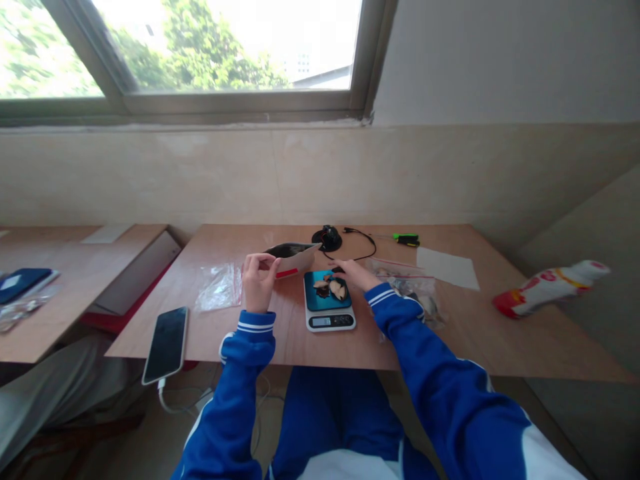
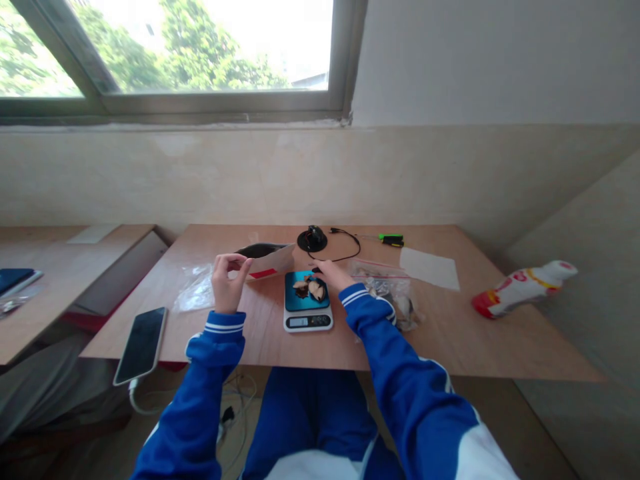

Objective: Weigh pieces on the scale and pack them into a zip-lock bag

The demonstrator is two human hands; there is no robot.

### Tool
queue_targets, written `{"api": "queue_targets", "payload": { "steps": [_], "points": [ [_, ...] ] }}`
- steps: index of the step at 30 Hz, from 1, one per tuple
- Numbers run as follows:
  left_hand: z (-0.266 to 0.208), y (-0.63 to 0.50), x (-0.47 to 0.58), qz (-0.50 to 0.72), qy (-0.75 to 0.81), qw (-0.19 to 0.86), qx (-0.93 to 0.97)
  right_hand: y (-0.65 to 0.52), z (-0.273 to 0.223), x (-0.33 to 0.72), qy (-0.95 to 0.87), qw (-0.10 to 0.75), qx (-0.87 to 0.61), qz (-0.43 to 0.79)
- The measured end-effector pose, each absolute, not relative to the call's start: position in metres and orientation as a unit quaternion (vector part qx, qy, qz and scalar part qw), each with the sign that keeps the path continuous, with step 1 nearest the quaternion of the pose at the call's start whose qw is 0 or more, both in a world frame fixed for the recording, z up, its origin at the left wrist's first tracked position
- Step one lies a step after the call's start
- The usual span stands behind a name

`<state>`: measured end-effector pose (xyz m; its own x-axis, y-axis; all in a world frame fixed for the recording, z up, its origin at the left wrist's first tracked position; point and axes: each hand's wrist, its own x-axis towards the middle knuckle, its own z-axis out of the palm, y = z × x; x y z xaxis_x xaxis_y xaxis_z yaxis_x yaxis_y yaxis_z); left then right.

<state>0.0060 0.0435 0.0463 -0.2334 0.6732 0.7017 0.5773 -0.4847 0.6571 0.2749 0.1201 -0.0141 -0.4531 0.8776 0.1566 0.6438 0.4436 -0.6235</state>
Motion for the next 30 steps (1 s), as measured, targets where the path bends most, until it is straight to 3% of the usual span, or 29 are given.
{"api": "queue_targets", "payload": {
  "steps": [9,30],
  "points": [
    [0.046,0.041,0.006,0.598,0.501,0.051,0.624,0.117,-0.034,0.283,-0.802,0.248,-0.497,0.221],
    [0.047,0.036,0.004,0.588,0.496,0.061,0.636,0.122,-0.034,0.278,-0.863,0.234,-0.405,0.191]
  ]
}}
